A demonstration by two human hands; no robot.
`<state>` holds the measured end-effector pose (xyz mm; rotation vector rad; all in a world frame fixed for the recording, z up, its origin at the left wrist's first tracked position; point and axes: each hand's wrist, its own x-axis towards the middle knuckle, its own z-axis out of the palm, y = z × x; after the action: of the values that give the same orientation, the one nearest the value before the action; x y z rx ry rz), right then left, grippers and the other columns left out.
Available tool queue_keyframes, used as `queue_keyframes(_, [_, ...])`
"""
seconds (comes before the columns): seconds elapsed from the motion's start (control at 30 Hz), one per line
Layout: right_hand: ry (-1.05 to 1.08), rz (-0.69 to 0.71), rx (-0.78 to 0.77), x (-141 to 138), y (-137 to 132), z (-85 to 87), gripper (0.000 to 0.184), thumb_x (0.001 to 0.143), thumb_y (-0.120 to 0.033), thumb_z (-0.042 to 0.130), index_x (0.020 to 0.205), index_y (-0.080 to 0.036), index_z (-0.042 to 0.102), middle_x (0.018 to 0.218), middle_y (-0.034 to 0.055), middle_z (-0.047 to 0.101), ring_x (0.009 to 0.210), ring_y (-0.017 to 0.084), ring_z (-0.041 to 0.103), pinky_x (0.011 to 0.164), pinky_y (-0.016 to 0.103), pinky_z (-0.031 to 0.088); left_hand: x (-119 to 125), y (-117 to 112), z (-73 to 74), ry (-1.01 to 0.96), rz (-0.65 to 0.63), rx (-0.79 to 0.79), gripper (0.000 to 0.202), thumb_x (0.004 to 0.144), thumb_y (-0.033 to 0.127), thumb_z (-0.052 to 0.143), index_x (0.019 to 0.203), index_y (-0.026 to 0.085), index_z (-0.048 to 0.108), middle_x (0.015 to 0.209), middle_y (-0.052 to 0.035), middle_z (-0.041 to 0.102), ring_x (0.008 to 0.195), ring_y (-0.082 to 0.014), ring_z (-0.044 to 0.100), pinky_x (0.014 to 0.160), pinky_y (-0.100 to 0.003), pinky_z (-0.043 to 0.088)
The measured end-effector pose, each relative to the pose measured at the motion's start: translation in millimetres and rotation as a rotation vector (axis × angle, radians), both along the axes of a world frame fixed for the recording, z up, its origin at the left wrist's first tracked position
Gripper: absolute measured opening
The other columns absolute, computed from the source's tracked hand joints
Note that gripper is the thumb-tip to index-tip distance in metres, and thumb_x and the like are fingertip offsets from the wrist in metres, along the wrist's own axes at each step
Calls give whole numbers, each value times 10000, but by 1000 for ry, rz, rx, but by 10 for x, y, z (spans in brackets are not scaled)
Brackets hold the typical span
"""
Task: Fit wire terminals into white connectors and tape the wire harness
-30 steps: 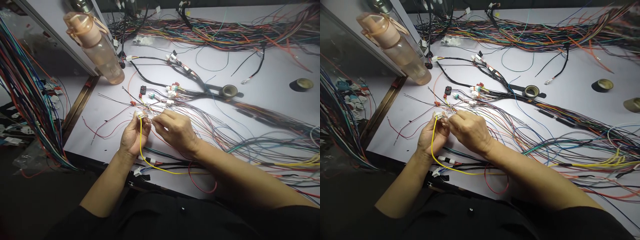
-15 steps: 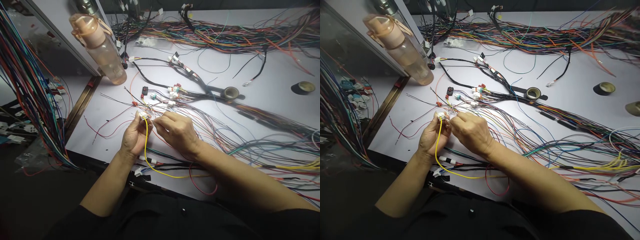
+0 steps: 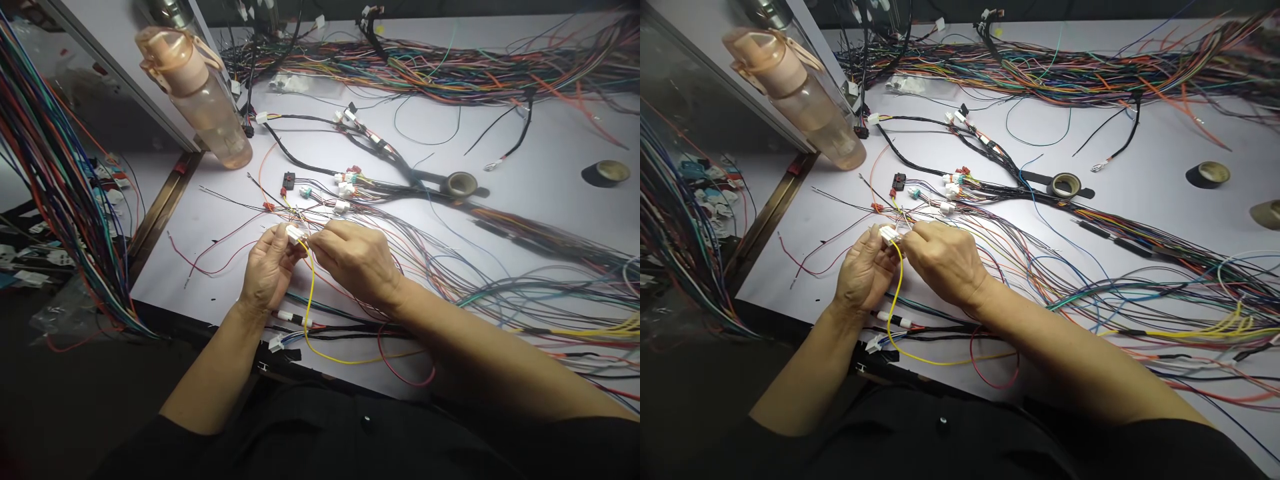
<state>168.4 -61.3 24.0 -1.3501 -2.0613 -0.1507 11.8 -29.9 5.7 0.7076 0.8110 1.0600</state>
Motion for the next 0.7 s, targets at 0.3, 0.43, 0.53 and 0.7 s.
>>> queue_keyframes(0.3, [5,-26,33,-36,-7,-92,263,932,-168,461,728,-160,626,661,7,580,616,111,455,580,254,308,16,-25,-25,43,1,16,228,793,370,714,894,170,677,857,-12,637,750,-85,591,719,-198,515])
queue_keyframes(0.43, [42,-21,-4,-30,-12,-73,271,950,-206,456,769,-165,653,677,15,604,628,111,486,593,248,323,23,-28,-40,41,36,36,233,784,376,722,888,172,678,867,-15,650,776,-95,605,738,-214,514])
queue_keyframes(0.53, [95,-22,-52,-22,-21,-57,252,958,-257,468,841,-171,674,703,18,630,641,111,518,596,241,334,25,-23,-32,33,46,40,231,789,378,715,892,175,678,865,-16,655,779,-97,613,741,-214,510])
queue_keyframes(0.7, [108,-21,-66,-33,-24,-118,220,934,-191,482,817,-157,665,712,30,628,648,115,529,599,235,347,31,-22,-11,51,55,55,249,774,384,728,877,164,671,854,-18,648,768,-103,610,737,-227,509])
